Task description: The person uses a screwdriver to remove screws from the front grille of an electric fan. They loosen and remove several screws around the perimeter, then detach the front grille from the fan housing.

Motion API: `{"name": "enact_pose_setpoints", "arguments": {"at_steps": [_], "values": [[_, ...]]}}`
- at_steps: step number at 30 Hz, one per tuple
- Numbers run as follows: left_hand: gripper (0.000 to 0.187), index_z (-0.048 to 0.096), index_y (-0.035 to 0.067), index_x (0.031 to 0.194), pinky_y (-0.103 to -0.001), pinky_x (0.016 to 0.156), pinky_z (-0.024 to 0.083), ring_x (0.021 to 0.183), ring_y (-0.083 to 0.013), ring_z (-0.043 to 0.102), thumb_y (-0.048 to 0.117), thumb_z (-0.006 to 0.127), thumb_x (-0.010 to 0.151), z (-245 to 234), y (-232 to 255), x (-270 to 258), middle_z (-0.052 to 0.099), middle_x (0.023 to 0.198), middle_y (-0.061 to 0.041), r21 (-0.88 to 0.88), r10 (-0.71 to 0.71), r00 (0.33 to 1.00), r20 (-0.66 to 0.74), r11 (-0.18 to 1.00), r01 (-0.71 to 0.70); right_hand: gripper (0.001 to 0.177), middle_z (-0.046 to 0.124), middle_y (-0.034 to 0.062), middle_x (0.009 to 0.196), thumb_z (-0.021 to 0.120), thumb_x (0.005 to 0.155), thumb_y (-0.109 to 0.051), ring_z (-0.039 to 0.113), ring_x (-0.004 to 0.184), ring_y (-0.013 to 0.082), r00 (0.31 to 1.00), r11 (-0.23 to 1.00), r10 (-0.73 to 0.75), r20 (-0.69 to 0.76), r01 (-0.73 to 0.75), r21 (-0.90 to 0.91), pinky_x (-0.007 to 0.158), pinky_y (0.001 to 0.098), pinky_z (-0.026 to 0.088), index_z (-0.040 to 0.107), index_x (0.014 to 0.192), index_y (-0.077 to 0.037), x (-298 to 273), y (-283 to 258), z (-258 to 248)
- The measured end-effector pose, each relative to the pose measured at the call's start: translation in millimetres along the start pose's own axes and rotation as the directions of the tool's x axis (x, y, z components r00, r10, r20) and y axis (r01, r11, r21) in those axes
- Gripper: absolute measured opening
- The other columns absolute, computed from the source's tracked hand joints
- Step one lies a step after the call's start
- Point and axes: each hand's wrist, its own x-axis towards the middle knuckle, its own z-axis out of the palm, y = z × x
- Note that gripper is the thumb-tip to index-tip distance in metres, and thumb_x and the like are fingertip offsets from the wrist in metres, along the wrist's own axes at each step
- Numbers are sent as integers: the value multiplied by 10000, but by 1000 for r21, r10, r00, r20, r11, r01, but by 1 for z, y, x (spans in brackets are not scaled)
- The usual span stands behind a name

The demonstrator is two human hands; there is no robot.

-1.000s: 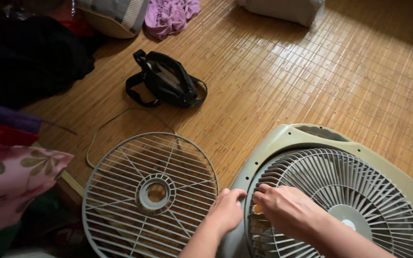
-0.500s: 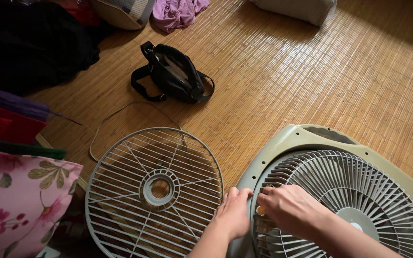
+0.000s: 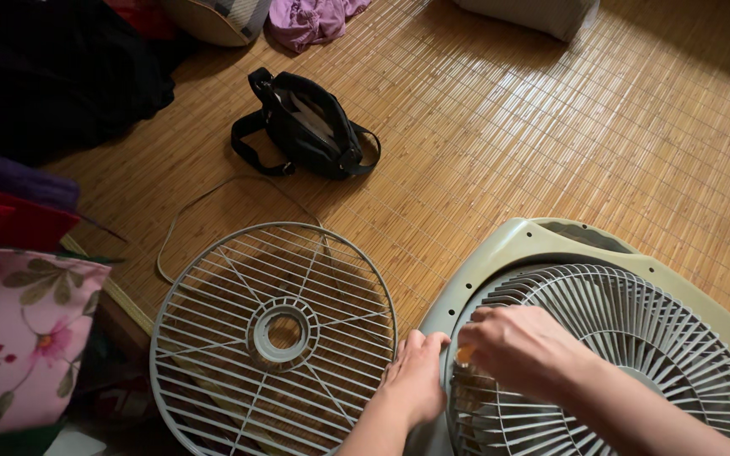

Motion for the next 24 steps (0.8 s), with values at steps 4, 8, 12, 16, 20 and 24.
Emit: {"name": "enact_pose_setpoints", "arguments": {"at_steps": [4, 8, 12, 16, 20, 24], "values": [[653, 499, 244, 1417, -418, 1144, 397, 1384, -321, 424, 26, 643, 819, 8, -9, 12, 468, 1395, -117, 12, 19, 1000, -15, 1000, -19, 131, 705, 71, 906, 708, 824, -203, 702, 750, 275, 996, 998, 54, -66, -54, -10, 665, 428, 581, 730, 922, -119, -8, 0, -10], [365, 764, 129, 1161, -441, 1017, 513, 1093, -335, 665, 331, 556, 938, 4, -5, 33, 712, 1127, -127, -199, -190, 979, -79, 965, 171, 137, 702, 66, 918, 710, 807, -198, 701, 773, 289, 986, 991, 131, -103, -131, 7, 678, 433, 582, 722, 928, -135, -17, -2, -10], [654, 694, -20, 1156, -514, 805, 617, 811, -310, 741, 581, 497, 989, -13, 11, 50, 755, 869, -137, -769, -358, 876, 325, 438, 465, 114, 679, 70, 864, 704, 820, -192, 704, 799, 272, 965, 994, 112, -236, -105, 42, 664, 407, 589, 659, 899, -122, -21, -6, -3], [486, 660, -30, 1071, -497, 763, 649, 841, -325, 759, 442, 568, 997, -17, 25, 62, 751, 891, -176, -773, -149, 838, 525, 328, 543, 218, 652, 89, 814, 685, 789, -93, 696, 802, 288, 920, 993, 72, -385, -29, 116, 653, 398, 582, 563, 967, -58, -28, -4, 8], [274, 671, 2, 1054, -485, 726, 675, 818, -309, 773, 258, 632, 963, -6, 34, 62, 753, 918, -175, -835, -114, 872, 476, 254, 489, 260, 660, 87, 826, 725, 773, -93, 698, 806, 293, 884, 975, 101, -457, 2, 221, 682, 391, 581, 553, 967, -68, -39, -8, 8], [213, 738, -4, 995, -450, 613, 671, 789, -287, 757, 191, 714, 913, -6, 33, 47, 765, 936, -174, -841, -390, 902, 186, 411, 351, 481, 728, 112, 1026, 793, 786, -153, 708, 933, 311, 882, 932, -47, -469, 208, 298, 752, 395, 577, 610, 1222, -66, -63, -17, 3]]}}
